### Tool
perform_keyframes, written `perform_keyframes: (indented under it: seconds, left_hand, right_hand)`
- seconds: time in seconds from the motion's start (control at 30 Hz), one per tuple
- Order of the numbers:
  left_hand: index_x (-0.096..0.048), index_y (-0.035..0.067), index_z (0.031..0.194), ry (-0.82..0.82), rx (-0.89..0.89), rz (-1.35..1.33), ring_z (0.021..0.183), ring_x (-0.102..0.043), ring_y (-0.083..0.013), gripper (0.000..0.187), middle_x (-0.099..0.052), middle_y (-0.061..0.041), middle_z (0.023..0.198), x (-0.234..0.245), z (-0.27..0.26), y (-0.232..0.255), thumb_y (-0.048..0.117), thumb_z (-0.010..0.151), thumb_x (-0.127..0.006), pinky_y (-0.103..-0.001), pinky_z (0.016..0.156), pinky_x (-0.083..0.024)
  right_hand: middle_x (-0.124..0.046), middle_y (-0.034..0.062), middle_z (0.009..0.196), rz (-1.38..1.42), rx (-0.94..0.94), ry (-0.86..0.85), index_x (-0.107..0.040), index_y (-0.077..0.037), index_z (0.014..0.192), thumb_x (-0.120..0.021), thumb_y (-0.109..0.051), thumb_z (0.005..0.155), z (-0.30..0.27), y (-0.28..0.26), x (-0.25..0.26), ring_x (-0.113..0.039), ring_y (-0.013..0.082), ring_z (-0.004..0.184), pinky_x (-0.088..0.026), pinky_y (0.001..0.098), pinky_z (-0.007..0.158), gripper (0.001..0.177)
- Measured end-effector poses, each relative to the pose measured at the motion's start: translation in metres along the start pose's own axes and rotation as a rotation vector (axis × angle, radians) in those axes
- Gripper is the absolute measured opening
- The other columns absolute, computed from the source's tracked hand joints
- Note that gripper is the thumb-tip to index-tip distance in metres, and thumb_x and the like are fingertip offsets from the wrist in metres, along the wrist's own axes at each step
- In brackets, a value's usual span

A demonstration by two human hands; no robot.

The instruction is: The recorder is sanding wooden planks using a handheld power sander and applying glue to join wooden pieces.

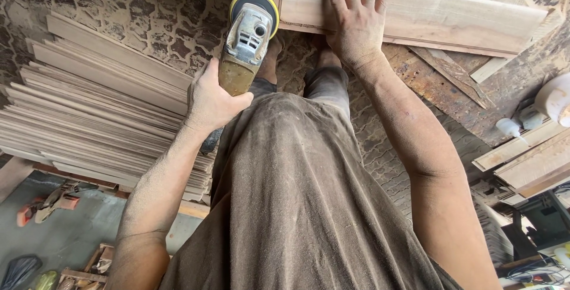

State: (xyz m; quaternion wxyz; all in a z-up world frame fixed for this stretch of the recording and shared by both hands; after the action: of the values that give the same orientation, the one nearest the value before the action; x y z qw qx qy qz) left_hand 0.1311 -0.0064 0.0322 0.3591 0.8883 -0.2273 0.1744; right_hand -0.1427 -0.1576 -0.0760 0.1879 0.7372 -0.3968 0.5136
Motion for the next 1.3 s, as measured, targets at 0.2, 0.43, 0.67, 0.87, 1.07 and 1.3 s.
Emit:
perform_keyframes:
  seconds: [0.2,0.43,0.67,0.87,1.07,1.3]
  left_hand:
    - [-0.055,0.003,0.124,-0.031,0.063,-0.039,0.102,-0.070,-0.0335,0.064,-0.067,-0.017,0.105,0.005,0.001,0.004,0.023,0.070,-0.082,-0.048,0.090,-0.057]
    - [-0.056,0.002,0.121,-0.006,0.027,0.049,0.106,-0.067,-0.0367,0.063,-0.065,-0.019,0.108,0.006,-0.002,0.006,0.024,0.069,-0.085,-0.051,0.091,-0.055]
    - [-0.053,0.001,0.129,-0.026,0.029,0.041,0.112,-0.063,-0.0386,0.073,-0.063,-0.021,0.116,0.005,-0.006,0.006,0.025,0.068,-0.084,-0.052,0.095,-0.053]
    - [-0.054,-0.001,0.125,0.048,0.085,0.011,0.107,-0.065,-0.0355,0.070,-0.063,-0.022,0.112,0.005,-0.025,-0.005,0.025,0.068,-0.086,-0.051,0.088,-0.055]
    - [-0.059,0.000,0.114,0.288,0.198,-0.335,0.088,-0.073,-0.0248,0.056,-0.073,-0.014,0.099,0.017,-0.044,-0.015,0.023,0.069,-0.083,-0.039,0.079,-0.059]
    - [-0.052,-0.003,0.131,0.345,-0.060,-0.854,0.101,-0.064,-0.0135,0.062,-0.066,-0.007,0.115,0.042,-0.059,-0.007,0.012,0.078,-0.080,-0.030,0.091,-0.056]
  right_hand:
    - [-0.021,0.0218,0.171,-0.022,0.003,0.008,-0.027,-0.020,0.169,-0.094,-0.032,0.075,0.001,-0.002,0.003,-0.017,0.0520,0.153,-0.010,0.0785,0.118,0.116]
    - [-0.021,0.0203,0.173,-0.017,0.019,0.042,-0.025,-0.021,0.171,-0.094,-0.031,0.077,-0.001,-0.001,0.002,-0.014,0.0503,0.156,-0.009,0.0780,0.119,0.117]
    - [-0.019,0.0198,0.174,-0.008,0.012,0.021,-0.025,-0.021,0.172,-0.093,-0.030,0.076,0.001,-0.002,0.008,-0.011,0.0500,0.157,-0.007,0.0777,0.120,0.117]
    - [-0.037,0.0241,0.143,0.017,-0.087,-0.127,-0.021,-0.018,0.166,-0.099,-0.052,0.061,0.018,0.009,0.044,-0.030,0.0434,0.141,-0.015,0.0743,0.119,0.134]
    - [-0.060,0.0156,0.112,0.028,0.018,-0.077,-0.040,-0.008,0.152,-0.094,-0.068,0.064,0.041,0.033,0.053,-0.060,0.0307,0.109,-0.049,0.0503,0.090,0.119]
    - [-0.068,0.0054,0.079,0.732,0.049,-0.176,-0.071,-0.002,0.105,-0.073,-0.050,0.098,0.050,0.041,0.118,-0.066,0.0155,0.071,-0.052,0.0315,0.064,0.049]
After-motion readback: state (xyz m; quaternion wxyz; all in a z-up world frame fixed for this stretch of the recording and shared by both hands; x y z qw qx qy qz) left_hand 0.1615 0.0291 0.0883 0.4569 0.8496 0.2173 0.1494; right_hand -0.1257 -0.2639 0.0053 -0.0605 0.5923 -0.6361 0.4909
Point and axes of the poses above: each hand's wrist, its own z-axis towards the middle knuckle, its own x-axis out of the back of the hand, y = z × x, the point moved 5 cm from there along z, towards the middle knuckle
